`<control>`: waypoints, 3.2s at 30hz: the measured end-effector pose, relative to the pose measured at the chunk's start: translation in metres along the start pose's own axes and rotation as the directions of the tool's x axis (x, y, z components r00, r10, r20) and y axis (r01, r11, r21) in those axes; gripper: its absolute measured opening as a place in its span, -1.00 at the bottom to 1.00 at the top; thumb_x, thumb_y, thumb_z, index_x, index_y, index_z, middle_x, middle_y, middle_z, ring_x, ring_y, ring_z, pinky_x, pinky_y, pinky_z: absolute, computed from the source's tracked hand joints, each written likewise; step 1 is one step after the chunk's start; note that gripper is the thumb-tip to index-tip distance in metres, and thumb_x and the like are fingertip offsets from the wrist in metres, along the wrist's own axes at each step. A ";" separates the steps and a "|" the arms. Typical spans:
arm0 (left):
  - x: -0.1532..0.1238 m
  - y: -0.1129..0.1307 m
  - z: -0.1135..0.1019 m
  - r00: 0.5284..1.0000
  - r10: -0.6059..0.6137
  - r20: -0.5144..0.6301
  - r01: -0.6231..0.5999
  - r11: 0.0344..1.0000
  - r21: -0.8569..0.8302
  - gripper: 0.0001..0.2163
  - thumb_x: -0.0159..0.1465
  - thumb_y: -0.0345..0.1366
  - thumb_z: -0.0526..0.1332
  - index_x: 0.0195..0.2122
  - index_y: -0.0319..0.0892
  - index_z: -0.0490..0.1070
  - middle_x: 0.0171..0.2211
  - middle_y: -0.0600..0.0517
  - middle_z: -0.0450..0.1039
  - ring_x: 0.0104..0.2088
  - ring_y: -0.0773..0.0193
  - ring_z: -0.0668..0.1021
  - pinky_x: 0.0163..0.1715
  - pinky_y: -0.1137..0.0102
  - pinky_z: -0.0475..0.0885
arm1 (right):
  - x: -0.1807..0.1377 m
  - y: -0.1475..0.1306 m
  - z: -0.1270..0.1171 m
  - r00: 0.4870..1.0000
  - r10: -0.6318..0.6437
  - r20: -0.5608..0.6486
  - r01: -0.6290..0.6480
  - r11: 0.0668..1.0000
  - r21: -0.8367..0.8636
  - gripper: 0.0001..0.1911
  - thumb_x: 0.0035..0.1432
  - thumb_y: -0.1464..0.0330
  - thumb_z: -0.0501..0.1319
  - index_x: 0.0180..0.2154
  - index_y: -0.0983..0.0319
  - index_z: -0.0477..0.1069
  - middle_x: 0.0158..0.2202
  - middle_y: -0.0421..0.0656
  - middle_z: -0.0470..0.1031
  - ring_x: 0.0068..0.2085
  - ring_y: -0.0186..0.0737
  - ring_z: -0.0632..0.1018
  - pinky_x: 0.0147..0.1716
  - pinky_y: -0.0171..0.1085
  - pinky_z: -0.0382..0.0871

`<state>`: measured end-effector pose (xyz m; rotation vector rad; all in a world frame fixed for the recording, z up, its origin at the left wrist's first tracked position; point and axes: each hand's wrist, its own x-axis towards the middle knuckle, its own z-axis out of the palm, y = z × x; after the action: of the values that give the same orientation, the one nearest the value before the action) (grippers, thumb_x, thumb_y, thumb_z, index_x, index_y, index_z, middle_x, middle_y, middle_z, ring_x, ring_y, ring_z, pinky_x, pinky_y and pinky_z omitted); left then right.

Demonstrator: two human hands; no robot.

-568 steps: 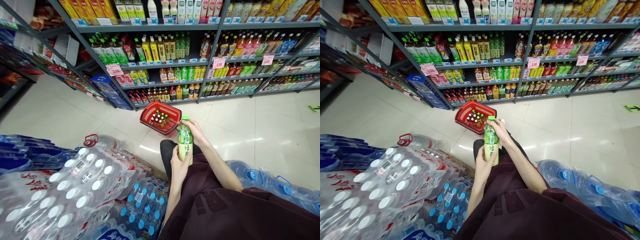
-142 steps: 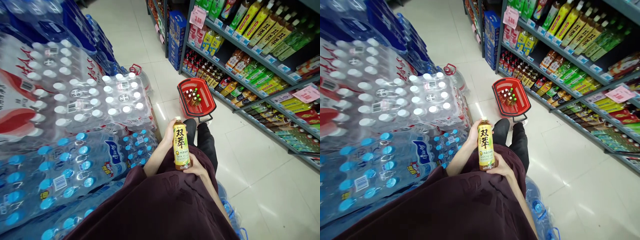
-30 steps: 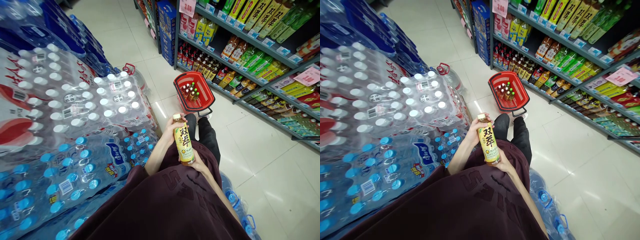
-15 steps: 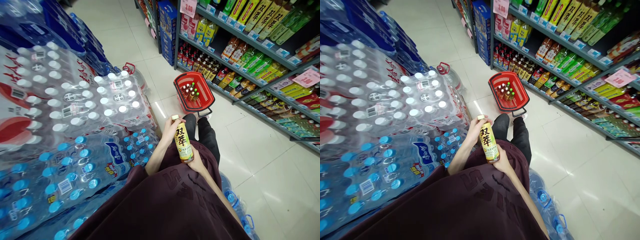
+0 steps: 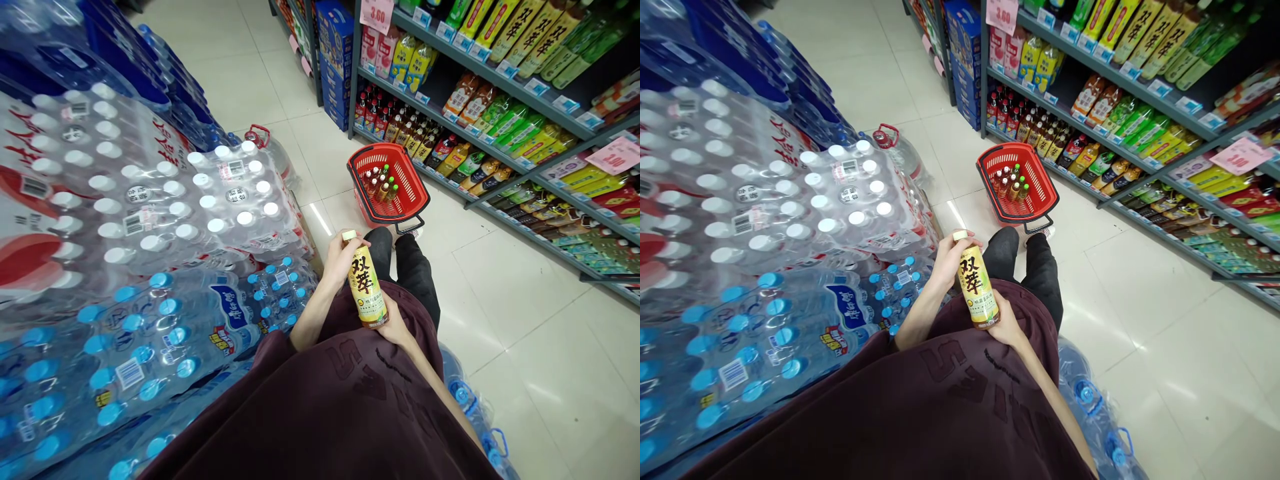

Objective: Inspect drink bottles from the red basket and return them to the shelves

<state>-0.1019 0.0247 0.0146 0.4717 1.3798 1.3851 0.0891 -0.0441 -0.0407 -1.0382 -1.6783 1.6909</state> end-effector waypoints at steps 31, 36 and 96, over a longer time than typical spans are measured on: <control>-0.013 0.010 0.006 0.954 0.035 0.297 0.082 0.925 -0.371 -0.70 0.10 -0.16 0.40 -0.21 -0.20 0.47 -0.33 -0.02 0.59 -0.32 0.14 0.65 -0.25 0.24 0.59 | -0.019 0.002 0.007 0.950 -0.128 -0.285 0.105 0.990 -0.094 -0.01 -0.12 0.20 0.55 0.33 0.26 0.31 0.21 0.09 0.48 0.25 0.12 0.49 0.25 -0.01 0.43; -0.012 0.009 0.007 0.958 0.070 0.278 0.054 0.909 -0.413 -0.69 0.11 -0.14 0.41 -0.23 -0.23 0.47 -0.31 -0.04 0.60 -0.32 0.14 0.66 -0.28 0.26 0.60 | -0.019 0.003 0.012 0.870 -0.286 -0.402 0.144 0.927 -0.347 -0.10 -0.01 0.29 0.50 0.34 0.24 0.30 0.19 0.06 0.51 0.11 0.05 0.61 0.13 -0.04 0.55; -0.026 0.026 0.007 0.911 0.186 0.368 0.036 0.853 -0.520 -0.59 0.05 0.07 0.23 -0.25 -0.17 0.35 -0.25 -0.15 0.56 -0.12 -0.08 0.62 -0.16 0.06 0.58 | -0.017 0.001 0.006 0.712 -0.638 -0.293 0.255 0.625 -0.738 -0.14 0.02 0.30 0.46 0.32 0.13 0.21 0.05 0.02 0.44 -0.01 0.05 0.59 -0.15 -0.01 0.64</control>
<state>-0.0967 0.0119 0.0494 0.4229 0.6124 1.5483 0.0941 -0.0613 -0.0391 -1.0827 -1.9376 0.3649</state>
